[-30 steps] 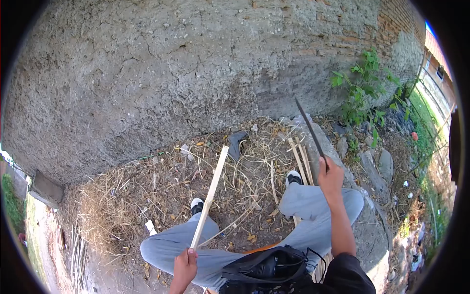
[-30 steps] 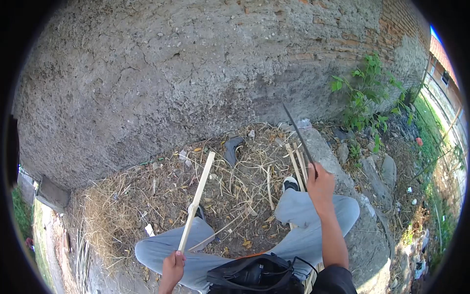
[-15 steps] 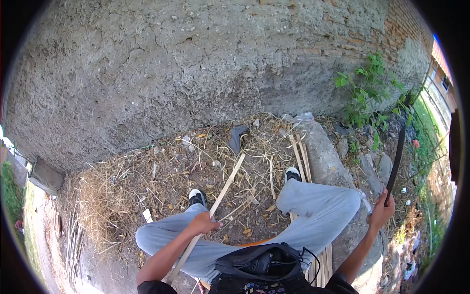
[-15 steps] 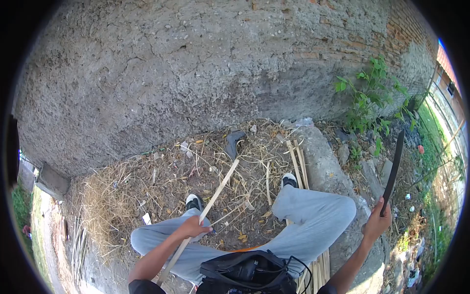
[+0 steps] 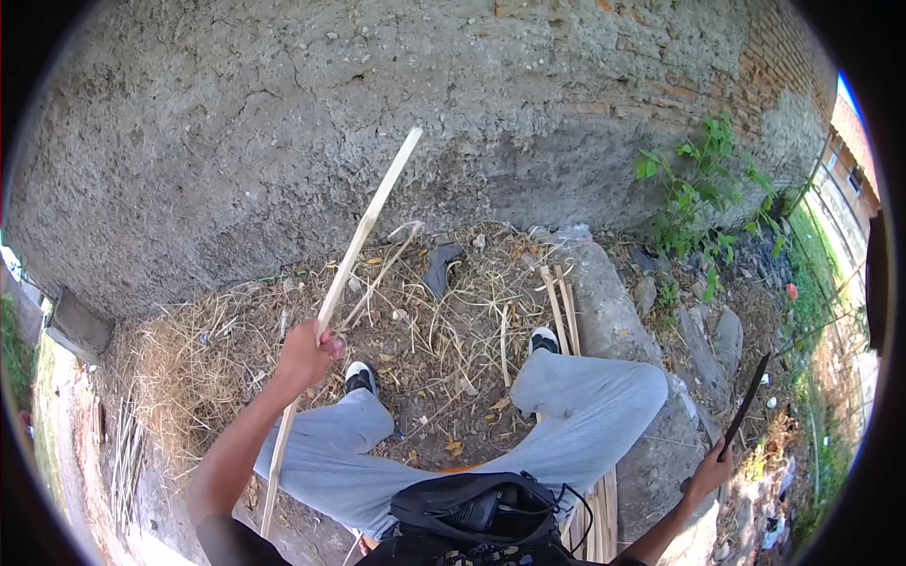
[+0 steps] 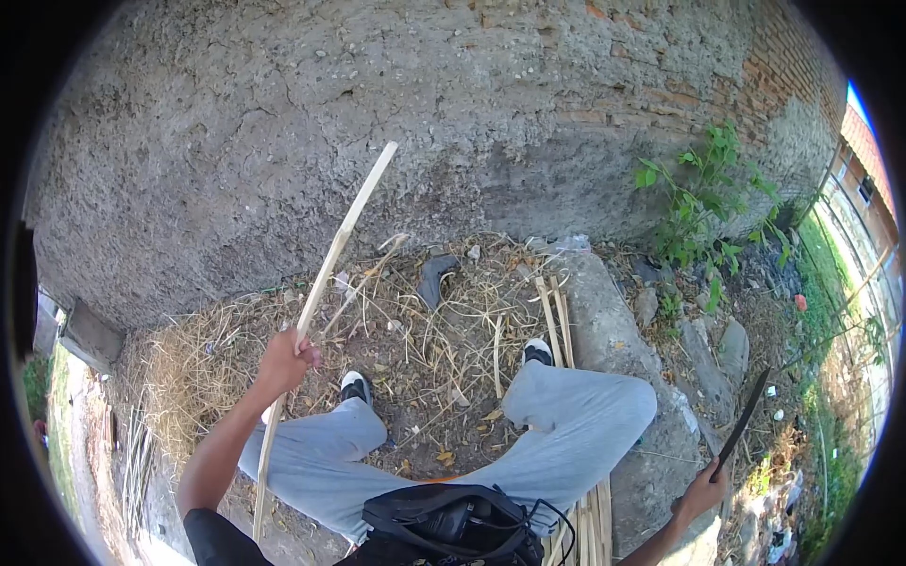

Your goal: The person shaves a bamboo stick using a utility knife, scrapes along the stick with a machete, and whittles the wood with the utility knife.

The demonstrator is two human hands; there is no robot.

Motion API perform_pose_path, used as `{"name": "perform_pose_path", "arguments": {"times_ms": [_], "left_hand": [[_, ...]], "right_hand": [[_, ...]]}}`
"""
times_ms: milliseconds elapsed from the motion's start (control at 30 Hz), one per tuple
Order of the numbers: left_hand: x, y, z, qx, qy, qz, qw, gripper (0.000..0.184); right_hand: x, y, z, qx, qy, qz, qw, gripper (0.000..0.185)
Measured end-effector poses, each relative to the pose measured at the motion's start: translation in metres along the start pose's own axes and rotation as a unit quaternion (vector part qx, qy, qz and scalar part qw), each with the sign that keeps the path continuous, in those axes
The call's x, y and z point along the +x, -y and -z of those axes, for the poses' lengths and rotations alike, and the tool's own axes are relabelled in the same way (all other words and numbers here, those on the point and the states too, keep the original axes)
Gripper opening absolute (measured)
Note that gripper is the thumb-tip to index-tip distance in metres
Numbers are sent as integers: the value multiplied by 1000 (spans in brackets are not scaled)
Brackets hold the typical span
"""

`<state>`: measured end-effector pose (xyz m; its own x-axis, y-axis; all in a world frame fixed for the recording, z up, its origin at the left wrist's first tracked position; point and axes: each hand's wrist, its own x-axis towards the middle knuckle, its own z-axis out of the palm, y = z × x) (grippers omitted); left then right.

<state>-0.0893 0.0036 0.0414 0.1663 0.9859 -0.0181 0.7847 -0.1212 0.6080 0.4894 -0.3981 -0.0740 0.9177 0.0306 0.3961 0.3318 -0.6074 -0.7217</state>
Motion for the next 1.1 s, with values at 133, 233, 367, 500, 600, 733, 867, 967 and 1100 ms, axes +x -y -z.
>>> {"name": "perform_pose_path", "arguments": {"times_ms": [133, 233, 367, 500, 600, 733, 867, 967, 1100], "left_hand": [[27, -35, 47, 49, -31, -42, 997, 16], [38, -33, 64, 152, -104, -80, 980, 16], [10, -36, 91, 314, -195, -81, 926, 28], [-46, -28, 111, 310, -200, -36, 929, 38], [-97, -25, 121, 219, -174, 61, 958, 40], [-158, 6, 108, 117, -260, 73, 956, 37], [-201, 30, 92, -59, -283, 104, 952, 30], [-219, 61, 75, -83, -318, 144, 933, 24], [-228, 53, 59, 27, -396, 157, 904, 25]], "right_hand": [[-10, -7, -11, 31, 44, -17, 998, 38], [-17, -6, -9, 18, 52, -10, 998, 37], [-23, -37, 0, -15, 58, -23, 998, 39], [-37, -75, 13, -106, 44, -5, 993, 39], [-56, -70, 19, -213, -12, -6, 977, 39], [-67, -95, 12, -266, 78, -139, 951, 40], [-79, -106, 0, -285, 113, -185, 934, 36], [-87, -100, -5, -256, 135, -178, 940, 37], [-94, -125, -29, -308, 90, -136, 938, 38]]}}
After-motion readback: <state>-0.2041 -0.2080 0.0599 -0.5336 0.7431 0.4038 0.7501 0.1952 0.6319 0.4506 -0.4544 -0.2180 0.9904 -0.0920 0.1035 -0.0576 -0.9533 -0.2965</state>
